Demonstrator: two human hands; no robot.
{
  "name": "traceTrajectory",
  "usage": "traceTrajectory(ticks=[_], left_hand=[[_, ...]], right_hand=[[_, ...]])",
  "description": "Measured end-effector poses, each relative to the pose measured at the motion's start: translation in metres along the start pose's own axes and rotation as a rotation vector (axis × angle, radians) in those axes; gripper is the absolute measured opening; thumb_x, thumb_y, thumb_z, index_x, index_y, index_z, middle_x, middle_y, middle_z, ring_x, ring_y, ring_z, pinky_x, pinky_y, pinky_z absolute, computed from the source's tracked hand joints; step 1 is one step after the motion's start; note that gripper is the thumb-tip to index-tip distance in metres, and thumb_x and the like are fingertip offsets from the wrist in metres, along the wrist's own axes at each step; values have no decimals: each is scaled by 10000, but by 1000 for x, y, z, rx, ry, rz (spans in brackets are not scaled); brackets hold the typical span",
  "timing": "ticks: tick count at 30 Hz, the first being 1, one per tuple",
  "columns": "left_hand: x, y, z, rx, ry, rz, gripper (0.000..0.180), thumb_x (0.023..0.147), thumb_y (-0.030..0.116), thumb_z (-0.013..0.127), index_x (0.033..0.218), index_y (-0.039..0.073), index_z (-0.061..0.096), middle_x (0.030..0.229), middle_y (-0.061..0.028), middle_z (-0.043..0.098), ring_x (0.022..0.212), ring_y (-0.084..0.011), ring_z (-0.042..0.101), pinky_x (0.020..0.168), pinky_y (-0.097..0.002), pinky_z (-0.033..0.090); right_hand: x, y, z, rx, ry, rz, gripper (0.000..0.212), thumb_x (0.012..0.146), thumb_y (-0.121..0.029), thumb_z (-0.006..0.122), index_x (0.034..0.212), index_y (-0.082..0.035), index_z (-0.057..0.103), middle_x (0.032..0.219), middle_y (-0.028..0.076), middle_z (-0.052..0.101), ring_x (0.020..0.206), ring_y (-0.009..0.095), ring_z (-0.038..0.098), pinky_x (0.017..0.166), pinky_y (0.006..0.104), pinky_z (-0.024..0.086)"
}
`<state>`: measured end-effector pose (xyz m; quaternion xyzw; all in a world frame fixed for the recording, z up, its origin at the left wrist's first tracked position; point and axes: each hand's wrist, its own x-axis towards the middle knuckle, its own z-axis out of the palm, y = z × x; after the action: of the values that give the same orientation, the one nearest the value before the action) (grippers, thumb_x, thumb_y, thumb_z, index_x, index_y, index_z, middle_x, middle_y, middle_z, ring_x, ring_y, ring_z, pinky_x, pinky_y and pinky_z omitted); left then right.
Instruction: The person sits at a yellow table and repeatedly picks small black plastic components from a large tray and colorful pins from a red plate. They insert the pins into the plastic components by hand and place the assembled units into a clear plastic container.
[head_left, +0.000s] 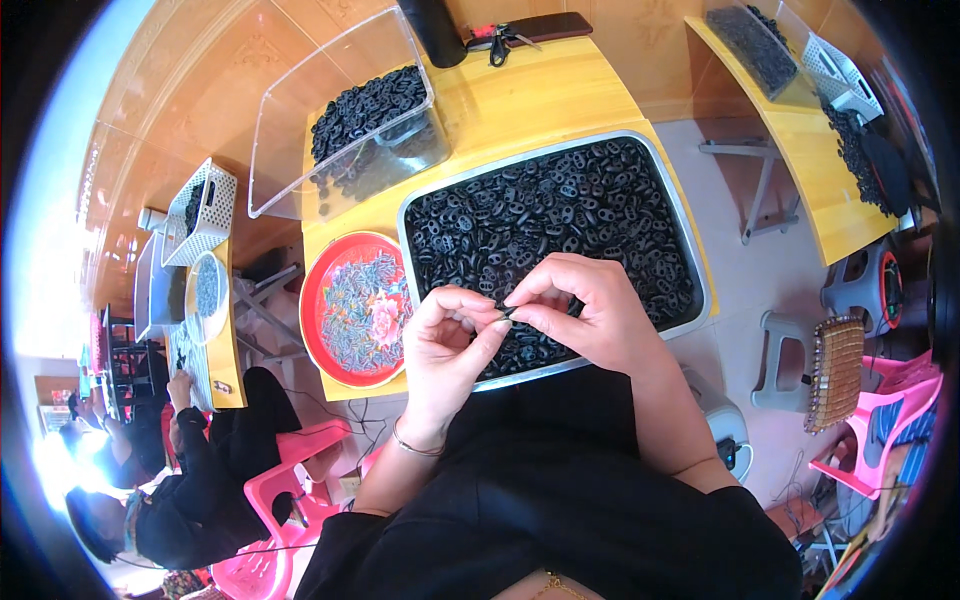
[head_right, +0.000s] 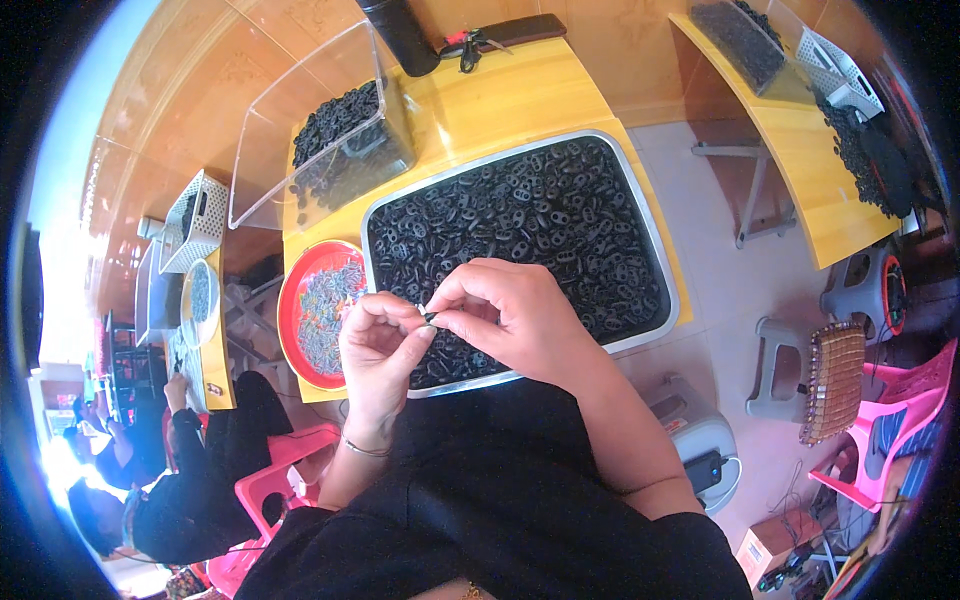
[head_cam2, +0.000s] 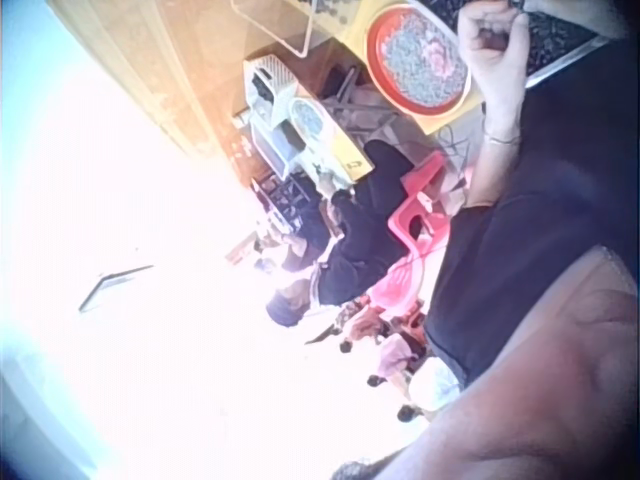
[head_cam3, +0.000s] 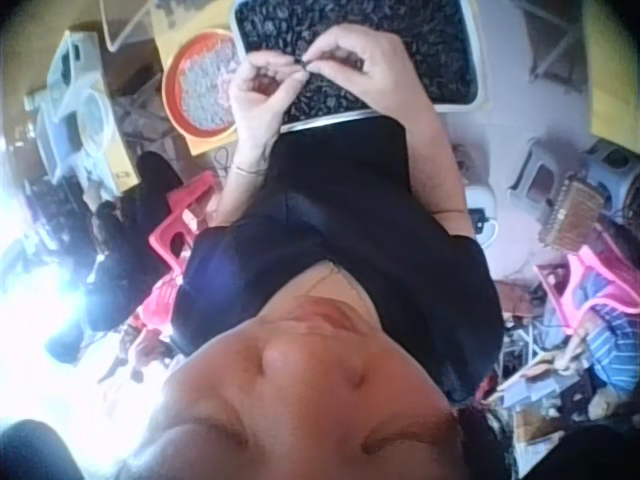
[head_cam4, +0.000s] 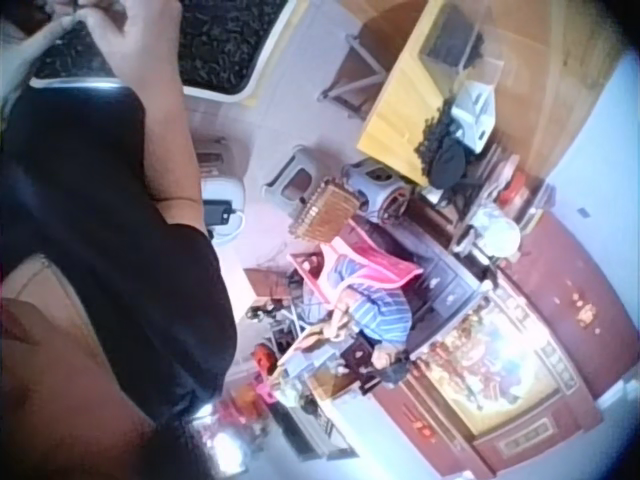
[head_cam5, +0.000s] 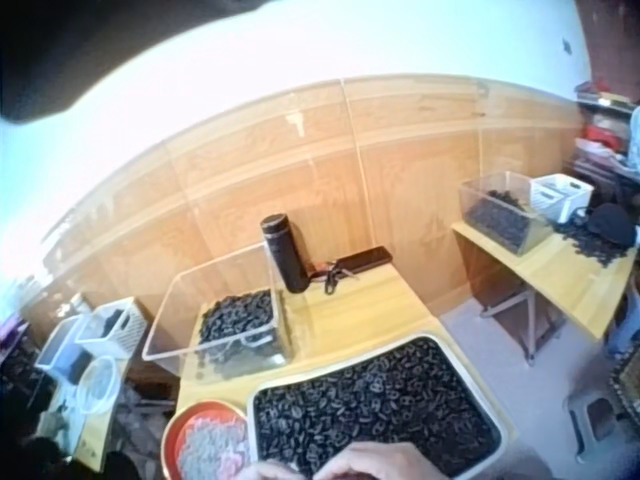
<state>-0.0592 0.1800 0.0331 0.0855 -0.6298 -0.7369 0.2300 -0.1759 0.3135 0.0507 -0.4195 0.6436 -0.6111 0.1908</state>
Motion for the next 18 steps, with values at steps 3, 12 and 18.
traceTrajectory(ticks=[3,12,18], left_hand=[[0,-1,-1,77,0,18,249,738,-117,628,936,12,548,847,-25,561,782,-61,548,713,-201,447],[1,2,3,18,8,-78,250,790,-52,592,1021,6,515,837,-33,569,777,-85,552,747,-223,455],[-2,-2,-6,89,-38,-127,72,844,-8,567,916,-9,572,832,-35,564,770,-77,547,711,-203,444]], right_hand=[[0,2,-1,-5,-12,4,86,755,-40,653,835,-32,622,717,53,610,624,114,595,551,227,456],[-1,9,5,193,30,151,71,787,-8,625,858,-10,621,700,0,602,602,25,517,536,177,407],[0,10,8,220,60,172,70,790,0,627,860,-3,624,685,-22,579,587,0,476,522,157,374]])
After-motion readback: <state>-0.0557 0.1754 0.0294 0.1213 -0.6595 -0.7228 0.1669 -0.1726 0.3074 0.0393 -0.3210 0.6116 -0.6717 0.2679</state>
